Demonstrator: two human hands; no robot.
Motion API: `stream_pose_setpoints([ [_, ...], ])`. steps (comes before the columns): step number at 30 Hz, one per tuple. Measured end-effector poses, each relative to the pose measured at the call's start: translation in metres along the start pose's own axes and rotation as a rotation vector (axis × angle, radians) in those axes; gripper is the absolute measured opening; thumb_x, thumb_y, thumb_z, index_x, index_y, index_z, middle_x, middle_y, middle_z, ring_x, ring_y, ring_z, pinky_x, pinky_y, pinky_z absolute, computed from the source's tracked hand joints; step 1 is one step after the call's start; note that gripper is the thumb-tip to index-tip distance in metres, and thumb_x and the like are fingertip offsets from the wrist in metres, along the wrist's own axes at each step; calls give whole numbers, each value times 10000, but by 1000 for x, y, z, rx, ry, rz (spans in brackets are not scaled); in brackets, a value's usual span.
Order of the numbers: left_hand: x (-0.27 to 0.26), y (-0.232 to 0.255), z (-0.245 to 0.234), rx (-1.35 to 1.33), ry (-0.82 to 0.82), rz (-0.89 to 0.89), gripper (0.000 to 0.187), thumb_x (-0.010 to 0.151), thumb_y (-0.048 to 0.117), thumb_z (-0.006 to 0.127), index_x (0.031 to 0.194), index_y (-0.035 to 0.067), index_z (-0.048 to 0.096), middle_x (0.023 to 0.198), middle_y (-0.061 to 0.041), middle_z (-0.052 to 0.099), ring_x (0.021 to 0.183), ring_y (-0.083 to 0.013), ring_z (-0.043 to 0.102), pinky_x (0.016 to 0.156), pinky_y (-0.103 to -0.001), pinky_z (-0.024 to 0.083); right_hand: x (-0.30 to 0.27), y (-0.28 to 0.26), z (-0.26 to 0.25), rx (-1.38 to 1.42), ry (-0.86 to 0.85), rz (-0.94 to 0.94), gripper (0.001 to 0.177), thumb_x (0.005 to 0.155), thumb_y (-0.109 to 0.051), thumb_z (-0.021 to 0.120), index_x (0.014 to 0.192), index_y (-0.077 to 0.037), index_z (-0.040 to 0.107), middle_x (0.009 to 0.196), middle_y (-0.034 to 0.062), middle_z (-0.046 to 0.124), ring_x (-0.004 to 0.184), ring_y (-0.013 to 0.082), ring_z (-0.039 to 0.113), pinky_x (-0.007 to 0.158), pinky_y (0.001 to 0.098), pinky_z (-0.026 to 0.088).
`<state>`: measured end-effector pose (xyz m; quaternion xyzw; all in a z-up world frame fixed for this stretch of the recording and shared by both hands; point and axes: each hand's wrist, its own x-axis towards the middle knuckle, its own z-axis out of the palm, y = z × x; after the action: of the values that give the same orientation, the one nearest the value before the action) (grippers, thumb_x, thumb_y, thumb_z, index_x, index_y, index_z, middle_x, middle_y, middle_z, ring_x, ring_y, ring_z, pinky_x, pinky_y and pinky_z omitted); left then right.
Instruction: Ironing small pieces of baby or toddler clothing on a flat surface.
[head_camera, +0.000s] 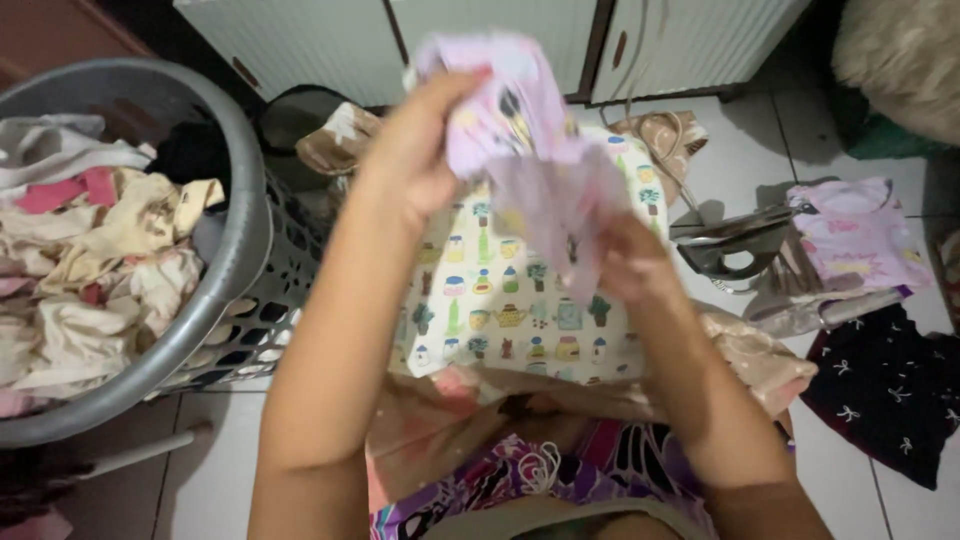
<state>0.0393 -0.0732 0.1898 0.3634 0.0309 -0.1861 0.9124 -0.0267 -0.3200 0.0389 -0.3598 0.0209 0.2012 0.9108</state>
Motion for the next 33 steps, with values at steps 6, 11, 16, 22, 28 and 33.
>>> stream_pose_setpoints([
  [6,0,51,-26,110,-384,191,486,1021,-41,602,1441,-25,357,1269,-216,615,1103,-325,710,976,-472,635,28,-77,31,-342,223,-450,309,1038,-117,650,1318,14,631,1188,144,746,1059,275,745,998,455,629],
  [11,-12,7,-100,349,106,2,620,881,-5,586,1468,13,387,1237,-212,667,1015,-305,750,772,-415,629,23,-59,19,-765,417,-171,335,1026,-123,553,1346,-89,643,1103,168,716,832,246,650,656,411,536],
  [16,-25,-78,-203,762,369,-34,776,905,62,683,1547,69,247,1160,-143,658,919,-203,689,653,-337,631,-9,-8,-6,-1112,399,97,600,938,-38,698,1483,-217,524,1184,123,655,889,190,636,656,311,553],
  [22,-60,-81,-194,1124,353,167,805,834,81,732,1532,112,333,982,-140,645,801,-228,658,679,-390,596,-53,-3,-31,-1254,232,-82,446,838,-31,760,1267,-140,706,1122,60,671,779,137,629,646,247,573],
  [28,-59,-80,-158,1751,392,532,649,750,83,782,1352,63,540,1135,-211,656,1050,-391,607,893,-455,508,-95,16,-228,-771,855,-660,264,1009,0,708,1208,-92,560,1079,67,649,890,140,642,710,260,505],
  [33,28,-109,-118,1742,-173,844,498,841,-67,572,1314,77,631,1302,-130,678,1241,-325,571,1079,-448,478,-81,27,-419,-534,1004,-710,461,981,55,630,1378,-98,454,1094,58,568,853,172,558,652,315,438],
])
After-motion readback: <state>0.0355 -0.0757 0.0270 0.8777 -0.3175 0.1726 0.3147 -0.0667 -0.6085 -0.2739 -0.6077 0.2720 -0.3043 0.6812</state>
